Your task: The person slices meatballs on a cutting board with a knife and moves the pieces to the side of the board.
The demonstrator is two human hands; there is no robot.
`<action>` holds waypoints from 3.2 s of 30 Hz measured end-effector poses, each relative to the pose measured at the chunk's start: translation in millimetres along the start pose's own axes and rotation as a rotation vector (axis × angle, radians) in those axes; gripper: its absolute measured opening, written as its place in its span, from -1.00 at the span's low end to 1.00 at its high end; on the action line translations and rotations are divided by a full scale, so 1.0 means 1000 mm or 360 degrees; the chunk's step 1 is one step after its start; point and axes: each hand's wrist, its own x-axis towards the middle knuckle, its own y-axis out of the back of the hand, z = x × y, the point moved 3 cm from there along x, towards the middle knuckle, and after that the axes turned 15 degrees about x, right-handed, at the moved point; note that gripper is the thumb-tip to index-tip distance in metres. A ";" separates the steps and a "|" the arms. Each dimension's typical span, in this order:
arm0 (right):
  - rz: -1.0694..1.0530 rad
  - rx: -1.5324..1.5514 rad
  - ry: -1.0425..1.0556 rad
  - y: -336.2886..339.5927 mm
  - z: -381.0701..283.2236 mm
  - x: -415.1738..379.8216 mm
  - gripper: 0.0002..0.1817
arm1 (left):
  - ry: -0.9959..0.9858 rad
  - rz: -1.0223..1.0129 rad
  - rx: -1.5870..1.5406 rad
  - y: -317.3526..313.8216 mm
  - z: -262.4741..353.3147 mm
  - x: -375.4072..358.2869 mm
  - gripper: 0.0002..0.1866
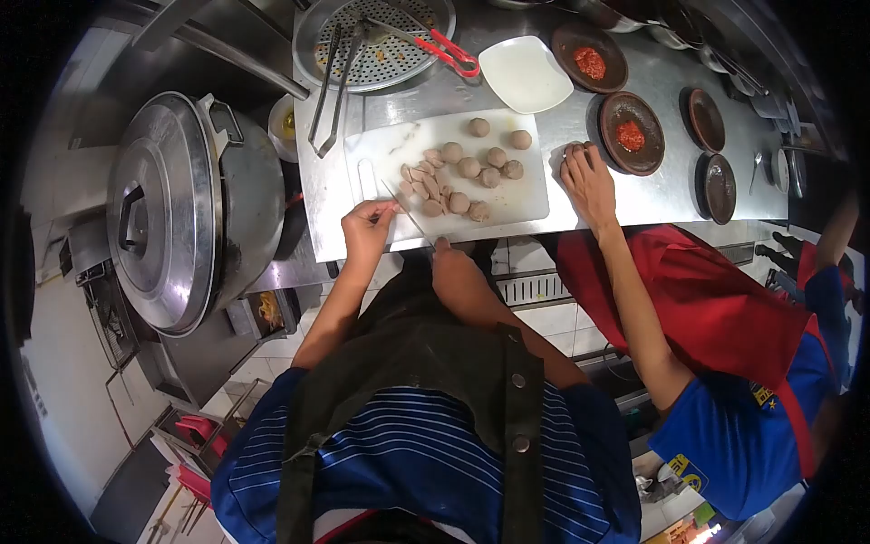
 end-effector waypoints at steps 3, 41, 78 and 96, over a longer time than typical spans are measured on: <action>-0.0030 0.0019 -0.0036 -0.006 0.007 0.000 -0.80 | -0.0012 0.0008 -0.0030 -0.002 -0.004 0.000 -0.91; 0.0080 0.0078 0.0127 0.018 0.028 0.013 -0.73 | -0.0521 0.0302 0.0480 0.007 0.009 -0.024 -0.77; -0.0096 -0.0318 0.0233 -0.014 0.021 0.046 -0.81 | -0.0485 0.0242 0.0399 0.011 -0.001 -0.020 -0.91; -0.0146 0.1073 -0.0526 0.128 0.050 -0.053 -0.78 | -0.0931 -0.0194 0.0532 -0.048 0.082 0.071 -0.66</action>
